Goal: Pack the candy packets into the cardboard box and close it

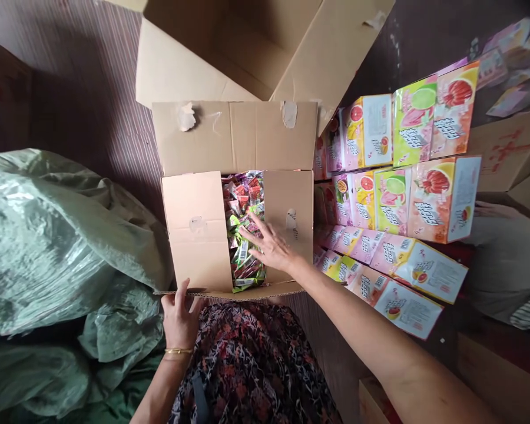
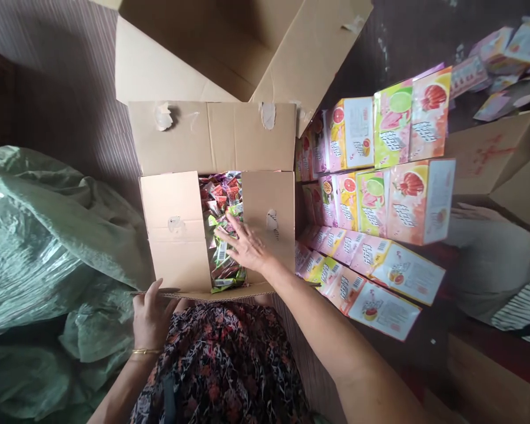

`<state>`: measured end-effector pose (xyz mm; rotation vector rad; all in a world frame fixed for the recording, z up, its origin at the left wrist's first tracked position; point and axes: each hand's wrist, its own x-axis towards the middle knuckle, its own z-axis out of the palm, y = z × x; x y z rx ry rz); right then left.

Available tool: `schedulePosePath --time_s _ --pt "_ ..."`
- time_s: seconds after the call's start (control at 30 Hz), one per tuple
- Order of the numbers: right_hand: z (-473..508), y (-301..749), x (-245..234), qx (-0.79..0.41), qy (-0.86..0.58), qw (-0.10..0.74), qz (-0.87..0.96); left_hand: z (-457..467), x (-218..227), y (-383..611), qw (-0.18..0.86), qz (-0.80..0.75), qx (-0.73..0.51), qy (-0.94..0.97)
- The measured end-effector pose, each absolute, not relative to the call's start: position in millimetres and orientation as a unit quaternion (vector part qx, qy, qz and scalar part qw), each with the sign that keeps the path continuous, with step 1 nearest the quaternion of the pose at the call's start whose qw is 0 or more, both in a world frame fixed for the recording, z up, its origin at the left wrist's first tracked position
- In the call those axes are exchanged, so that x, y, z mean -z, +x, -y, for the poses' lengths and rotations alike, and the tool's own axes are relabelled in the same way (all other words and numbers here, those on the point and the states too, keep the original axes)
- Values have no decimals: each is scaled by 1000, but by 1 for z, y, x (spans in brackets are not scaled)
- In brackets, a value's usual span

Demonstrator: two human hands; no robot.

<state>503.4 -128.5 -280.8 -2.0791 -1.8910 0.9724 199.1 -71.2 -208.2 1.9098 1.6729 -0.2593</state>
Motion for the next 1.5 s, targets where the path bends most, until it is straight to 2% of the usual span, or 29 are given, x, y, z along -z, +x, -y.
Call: schedulePosePath --time_s 0.13,0.3,0.37,0.5,0.63,0.77,0.9,1.0,1.13,1.2,1.37,1.5 --pt "123 489 286 -318 -577 82 748 47 200 219 230 -604 262 716" --pt "98 488 320 -321 -477 17 818 20 205 248 215 -586 342 703" --pt "92 493 325 -330 -469 3 819 17 207 255 171 -580 332 724" --pt "92 511 313 -347 -474 34 809 32 206 249 94 -567 232 784" --pt "105 529 297 -345 -542 28 766 59 222 240 176 -432 142 873" --pt "110 531 302 -363 -554 14 749 53 263 254 249 -348 116 896" --pt "101 542 297 -391 -556 77 730 27 300 275 264 -350 124 890" --pt "105 557 272 -353 -615 142 690 18 319 286 252 -372 123 885" --pt "132 539 247 -267 -743 127 601 18 336 291 233 -399 127 877" --pt "144 509 256 -246 -782 111 562 21 337 289 217 -407 124 879" --pt "127 446 316 -232 -812 122 521 10 312 289 193 -380 107 898" --pt "113 441 336 -239 -824 126 498 -69 284 336 197 -407 69 889"
